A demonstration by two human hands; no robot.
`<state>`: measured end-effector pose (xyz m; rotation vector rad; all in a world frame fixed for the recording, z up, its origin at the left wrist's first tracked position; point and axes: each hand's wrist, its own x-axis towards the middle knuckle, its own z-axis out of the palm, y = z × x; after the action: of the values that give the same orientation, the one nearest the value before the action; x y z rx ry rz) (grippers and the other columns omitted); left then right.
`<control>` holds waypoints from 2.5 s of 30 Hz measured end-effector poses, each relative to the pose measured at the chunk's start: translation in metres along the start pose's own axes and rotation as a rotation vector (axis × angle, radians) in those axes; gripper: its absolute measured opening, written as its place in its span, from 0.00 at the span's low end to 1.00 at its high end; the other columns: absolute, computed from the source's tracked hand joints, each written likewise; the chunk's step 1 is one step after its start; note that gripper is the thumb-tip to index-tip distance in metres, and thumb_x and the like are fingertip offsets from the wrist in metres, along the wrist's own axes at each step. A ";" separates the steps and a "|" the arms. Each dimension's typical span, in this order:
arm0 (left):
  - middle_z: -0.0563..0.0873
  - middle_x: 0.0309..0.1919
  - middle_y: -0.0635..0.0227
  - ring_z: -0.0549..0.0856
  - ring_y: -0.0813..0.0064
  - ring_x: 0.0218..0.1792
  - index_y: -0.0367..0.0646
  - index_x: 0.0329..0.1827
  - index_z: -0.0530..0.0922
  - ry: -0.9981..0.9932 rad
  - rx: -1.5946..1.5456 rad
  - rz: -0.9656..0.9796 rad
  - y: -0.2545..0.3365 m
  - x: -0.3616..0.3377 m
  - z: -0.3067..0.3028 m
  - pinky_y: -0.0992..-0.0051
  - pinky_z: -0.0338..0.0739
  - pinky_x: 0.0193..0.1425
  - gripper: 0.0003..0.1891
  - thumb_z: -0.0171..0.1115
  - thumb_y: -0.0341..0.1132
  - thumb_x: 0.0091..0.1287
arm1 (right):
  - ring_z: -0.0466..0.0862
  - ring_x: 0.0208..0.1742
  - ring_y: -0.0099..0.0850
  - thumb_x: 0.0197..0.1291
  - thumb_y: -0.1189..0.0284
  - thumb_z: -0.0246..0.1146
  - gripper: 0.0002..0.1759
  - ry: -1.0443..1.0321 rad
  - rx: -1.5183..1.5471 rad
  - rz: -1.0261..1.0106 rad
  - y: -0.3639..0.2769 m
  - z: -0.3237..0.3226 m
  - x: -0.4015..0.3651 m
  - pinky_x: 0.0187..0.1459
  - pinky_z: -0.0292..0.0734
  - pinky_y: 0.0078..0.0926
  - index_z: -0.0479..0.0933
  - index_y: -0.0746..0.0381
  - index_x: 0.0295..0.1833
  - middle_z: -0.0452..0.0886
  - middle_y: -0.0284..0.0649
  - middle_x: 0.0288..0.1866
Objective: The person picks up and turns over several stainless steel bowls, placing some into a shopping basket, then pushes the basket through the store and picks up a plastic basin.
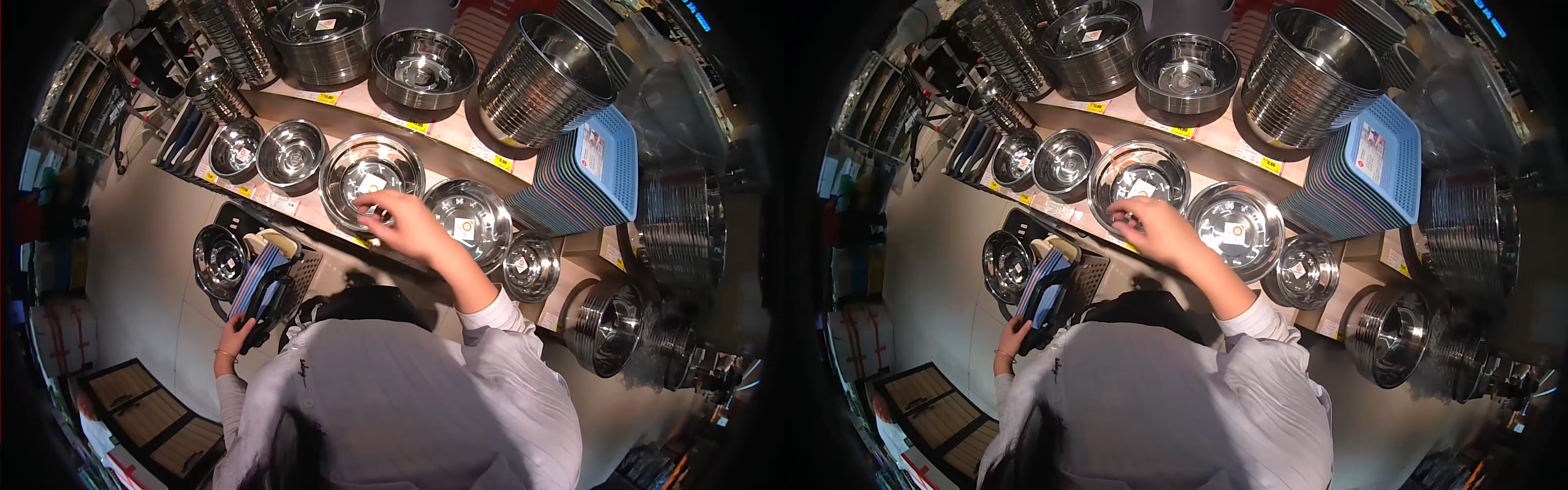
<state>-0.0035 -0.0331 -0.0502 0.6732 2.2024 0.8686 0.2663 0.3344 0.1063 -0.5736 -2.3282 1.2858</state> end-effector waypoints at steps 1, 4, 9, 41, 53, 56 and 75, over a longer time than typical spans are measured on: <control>0.78 0.38 0.63 0.77 0.77 0.37 0.37 0.48 0.73 -0.099 -0.046 0.016 0.018 0.001 -0.008 0.78 0.72 0.40 0.22 0.67 0.38 0.52 | 0.79 0.31 0.29 0.53 0.74 0.60 0.11 0.131 -0.059 -0.007 0.004 -0.015 0.000 0.34 0.73 0.23 0.76 0.64 0.43 0.78 0.42 0.35; 0.78 0.40 0.63 0.78 0.73 0.36 0.38 0.49 0.72 -0.022 0.170 0.170 0.051 0.024 -0.021 0.76 0.73 0.41 0.23 0.67 0.35 0.51 | 0.78 0.33 0.36 0.51 0.73 0.61 0.11 0.391 -0.199 -0.003 0.011 -0.050 0.005 0.35 0.73 0.26 0.75 0.64 0.41 0.77 0.44 0.37; 0.79 0.39 0.62 0.79 0.72 0.35 0.37 0.46 0.73 0.020 0.195 0.409 0.172 0.035 -0.001 0.76 0.73 0.42 0.15 0.61 0.30 0.56 | 0.74 0.43 0.39 0.49 0.72 0.62 0.12 0.573 -0.500 -0.177 0.025 -0.084 0.045 0.46 0.69 0.32 0.76 0.62 0.41 0.77 0.40 0.42; 0.80 0.36 0.65 0.78 0.78 0.35 0.35 0.43 0.75 -0.243 0.032 0.459 0.172 -0.005 0.056 0.80 0.72 0.42 0.11 0.58 0.26 0.56 | 0.77 0.38 0.42 0.54 0.66 0.58 0.11 0.406 -0.914 -0.131 0.050 -0.109 0.086 0.38 0.73 0.35 0.77 0.62 0.38 0.77 0.43 0.36; 0.79 0.33 0.63 0.78 0.73 0.33 0.37 0.44 0.74 -0.273 0.005 0.488 0.170 -0.007 0.057 0.77 0.73 0.42 0.12 0.59 0.29 0.57 | 0.77 0.35 0.44 0.42 0.73 0.67 0.11 0.634 -0.599 -0.079 0.045 -0.115 0.092 0.37 0.72 0.35 0.74 0.66 0.31 0.77 0.47 0.31; 0.79 0.33 0.63 0.78 0.73 0.34 0.37 0.44 0.74 -0.272 0.024 0.488 0.171 -0.007 0.054 0.77 0.72 0.43 0.12 0.60 0.29 0.57 | 0.77 0.30 0.42 0.43 0.73 0.67 0.11 0.695 -0.597 -0.140 0.036 -0.117 0.095 0.34 0.71 0.33 0.74 0.67 0.29 0.77 0.47 0.29; 0.80 0.33 0.67 0.76 0.81 0.32 0.37 0.45 0.75 -0.253 -0.144 0.430 0.183 -0.009 0.046 0.81 0.72 0.41 0.12 0.59 0.31 0.59 | 0.80 0.33 0.23 0.62 0.61 0.53 0.17 0.292 0.916 0.287 -0.027 -0.080 0.062 0.36 0.78 0.15 0.74 0.64 0.40 0.79 0.39 0.33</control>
<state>0.0751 0.0972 0.0613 1.1422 1.7789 1.0751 0.2540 0.4094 0.1782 -0.7043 -1.2393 2.0237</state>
